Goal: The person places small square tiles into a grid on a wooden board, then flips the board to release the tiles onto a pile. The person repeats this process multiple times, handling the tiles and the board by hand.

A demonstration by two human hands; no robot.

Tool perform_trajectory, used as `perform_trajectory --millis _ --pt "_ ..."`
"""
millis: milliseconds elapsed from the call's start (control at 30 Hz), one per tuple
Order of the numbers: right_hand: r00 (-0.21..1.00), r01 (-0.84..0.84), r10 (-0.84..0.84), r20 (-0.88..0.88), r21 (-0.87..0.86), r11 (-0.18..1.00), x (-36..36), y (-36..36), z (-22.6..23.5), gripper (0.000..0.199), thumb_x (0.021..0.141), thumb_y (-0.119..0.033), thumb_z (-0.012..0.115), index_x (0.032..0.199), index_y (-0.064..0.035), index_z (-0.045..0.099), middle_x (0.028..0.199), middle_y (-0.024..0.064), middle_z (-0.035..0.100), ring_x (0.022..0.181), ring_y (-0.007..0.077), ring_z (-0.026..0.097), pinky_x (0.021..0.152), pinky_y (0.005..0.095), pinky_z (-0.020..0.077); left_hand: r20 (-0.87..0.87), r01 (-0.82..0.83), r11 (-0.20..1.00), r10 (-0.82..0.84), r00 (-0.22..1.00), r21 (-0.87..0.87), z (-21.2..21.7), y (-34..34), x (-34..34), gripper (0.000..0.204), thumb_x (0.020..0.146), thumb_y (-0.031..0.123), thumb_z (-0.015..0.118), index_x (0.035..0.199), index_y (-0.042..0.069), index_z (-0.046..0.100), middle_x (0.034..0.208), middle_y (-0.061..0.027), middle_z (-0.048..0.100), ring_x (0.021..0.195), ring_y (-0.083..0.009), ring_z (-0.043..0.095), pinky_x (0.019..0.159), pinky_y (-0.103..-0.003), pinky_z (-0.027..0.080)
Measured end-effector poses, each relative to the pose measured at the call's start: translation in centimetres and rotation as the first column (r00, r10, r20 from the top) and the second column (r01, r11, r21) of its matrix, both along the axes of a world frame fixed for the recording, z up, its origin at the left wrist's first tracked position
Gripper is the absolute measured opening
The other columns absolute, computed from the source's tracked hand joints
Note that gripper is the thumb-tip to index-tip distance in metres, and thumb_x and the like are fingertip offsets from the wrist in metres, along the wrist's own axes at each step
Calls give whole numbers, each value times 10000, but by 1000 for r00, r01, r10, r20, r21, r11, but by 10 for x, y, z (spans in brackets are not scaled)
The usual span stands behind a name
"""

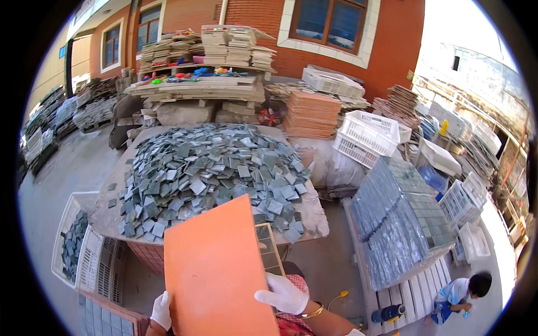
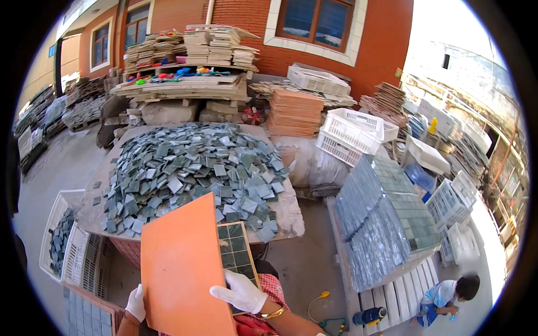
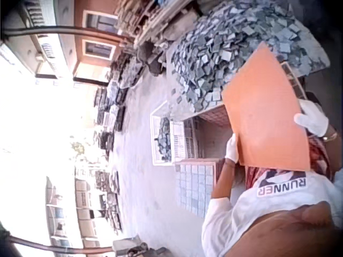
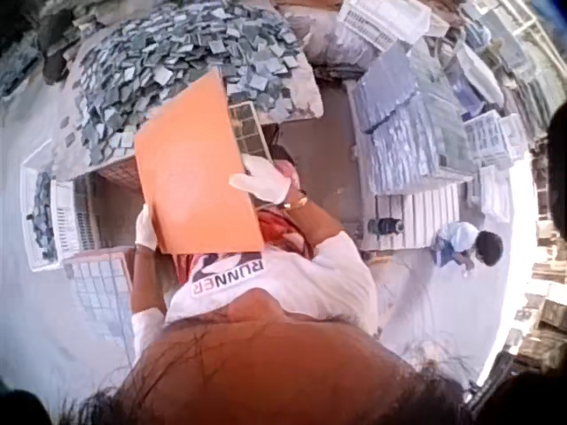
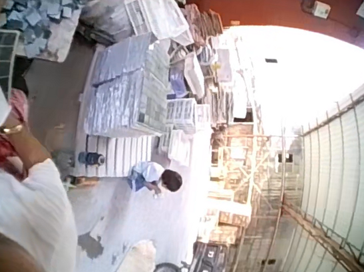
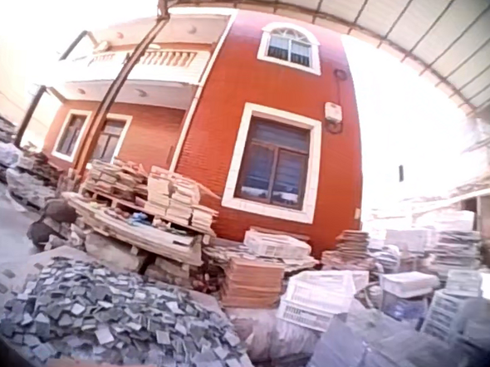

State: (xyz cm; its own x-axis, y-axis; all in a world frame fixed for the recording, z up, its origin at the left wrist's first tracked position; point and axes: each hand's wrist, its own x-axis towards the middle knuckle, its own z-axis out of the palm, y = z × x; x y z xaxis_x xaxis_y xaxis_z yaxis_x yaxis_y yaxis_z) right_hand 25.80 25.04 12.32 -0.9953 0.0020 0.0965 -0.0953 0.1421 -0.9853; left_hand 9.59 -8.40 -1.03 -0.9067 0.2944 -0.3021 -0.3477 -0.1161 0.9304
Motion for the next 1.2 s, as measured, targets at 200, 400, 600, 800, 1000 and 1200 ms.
perform_trajectory --millis 200,400,600,800,1000,1200 --pt "986 162 -91 137 -904 396 -26 32 -56 706 958 -596 368 1403 -49 333 1234 101 581 985 180 623 830 326 516 184 120 991 -107 977 -63 -32 9 -14 518 942 412 543 1254 -1 567 1237 -102 603 1117 -249 560 986 -374 447" --pt "861 509 -505 -63 95 855 0 37 -40 292 975 -261 475 887 -15 603 814 113 627 763 240 612 684 341 467 61 86 961 -73 995 -263 11 17 10 417 971 365 508 1144 -8 575 1126 -100 591 1027 -220 532 900 -352 426" --pt "734 541 -643 -219 761 359 30 97 -75 137 879 -208 582 986 -133 624 959 106 640 831 313 624 684 425 513 -190 15 954 -75 979 -301 -3 -2 11 403 970 400 523 810 40 612 756 38 560 701 -72 454 613 -280 414" --pt "940 191 -250 232 249 949 73 67 -55 603 906 -356 595 1371 -32 388 1304 248 478 1104 369 541 915 412 455 -89 83 948 -115 989 -307 17 -5 20 288 935 302 568 797 52 606 741 46 539 687 -76 458 618 -282 420" --pt "854 364 -427 298 244 899 71 21 -77 368 938 -330 533 1117 -15 595 960 179 644 954 248 622 860 368 450 -17 242 938 -254 967 -246 7 -21 17 223 917 214 533 906 5 609 839 17 575 762 -86 515 699 -268 454" --pt "823 467 -542 172 337 817 52 51 -115 353 925 -343 509 964 -3 598 852 198 630 791 360 601 698 433 456 -46 186 972 -194 980 -146 26 30 22 182 910 181 549 899 9 604 824 27 570 765 -77 508 687 -253 441"
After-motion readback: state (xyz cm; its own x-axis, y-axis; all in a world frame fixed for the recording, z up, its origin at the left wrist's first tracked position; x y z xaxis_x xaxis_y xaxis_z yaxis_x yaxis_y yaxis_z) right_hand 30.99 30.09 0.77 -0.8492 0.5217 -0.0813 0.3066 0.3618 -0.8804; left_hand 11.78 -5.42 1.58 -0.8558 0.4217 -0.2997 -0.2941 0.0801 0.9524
